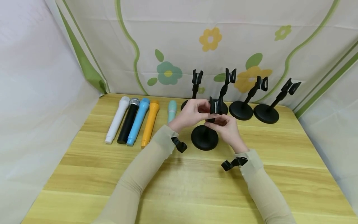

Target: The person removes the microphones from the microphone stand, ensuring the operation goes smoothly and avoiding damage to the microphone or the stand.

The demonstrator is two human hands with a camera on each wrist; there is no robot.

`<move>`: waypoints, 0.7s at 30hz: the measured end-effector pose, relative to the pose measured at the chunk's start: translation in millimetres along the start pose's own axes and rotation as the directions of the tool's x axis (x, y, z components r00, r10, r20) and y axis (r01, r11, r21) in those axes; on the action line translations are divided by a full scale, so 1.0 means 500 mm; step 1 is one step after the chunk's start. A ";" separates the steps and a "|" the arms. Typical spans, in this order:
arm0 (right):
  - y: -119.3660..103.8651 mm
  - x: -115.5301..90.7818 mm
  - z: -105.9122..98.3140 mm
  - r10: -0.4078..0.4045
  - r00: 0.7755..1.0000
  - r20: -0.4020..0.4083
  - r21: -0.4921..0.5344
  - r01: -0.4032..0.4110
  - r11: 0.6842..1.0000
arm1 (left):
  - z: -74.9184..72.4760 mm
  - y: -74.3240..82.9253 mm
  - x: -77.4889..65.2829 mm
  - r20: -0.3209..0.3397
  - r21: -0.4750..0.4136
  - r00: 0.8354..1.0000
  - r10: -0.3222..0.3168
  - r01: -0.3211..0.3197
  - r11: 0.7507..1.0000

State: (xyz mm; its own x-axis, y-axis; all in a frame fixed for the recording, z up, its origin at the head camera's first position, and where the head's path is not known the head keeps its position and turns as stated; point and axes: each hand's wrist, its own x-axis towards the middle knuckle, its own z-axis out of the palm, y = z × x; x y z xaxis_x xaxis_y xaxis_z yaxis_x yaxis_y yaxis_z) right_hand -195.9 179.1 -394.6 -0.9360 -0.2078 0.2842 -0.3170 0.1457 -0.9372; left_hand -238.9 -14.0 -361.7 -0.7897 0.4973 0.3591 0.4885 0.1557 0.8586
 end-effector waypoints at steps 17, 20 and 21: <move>-0.008 -0.009 0.004 -0.026 0.998 -0.053 -0.086 0.021 0.996 | 0.014 0.002 -0.011 -0.080 -0.046 0.994 -0.070 0.066 0.997; -0.009 -0.009 0.001 -0.036 0.997 -0.072 -0.104 0.029 0.994 | 0.009 -0.001 -0.018 -0.114 -0.078 0.991 -0.071 0.062 0.995; -0.009 -0.008 -0.002 -0.043 0.996 -0.081 -0.113 0.034 0.993 | 0.006 -0.001 -0.021 -0.124 -0.086 0.990 -0.068 0.058 0.995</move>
State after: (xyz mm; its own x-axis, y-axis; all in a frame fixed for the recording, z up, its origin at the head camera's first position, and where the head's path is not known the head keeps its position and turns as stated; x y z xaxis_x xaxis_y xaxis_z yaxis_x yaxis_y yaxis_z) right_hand -190.8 180.3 -391.4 -0.9307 -0.1348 0.3400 -0.3639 0.2468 -0.8981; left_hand -229.6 -16.7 -367.4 -0.8612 0.3759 0.3421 0.4082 0.1104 0.9062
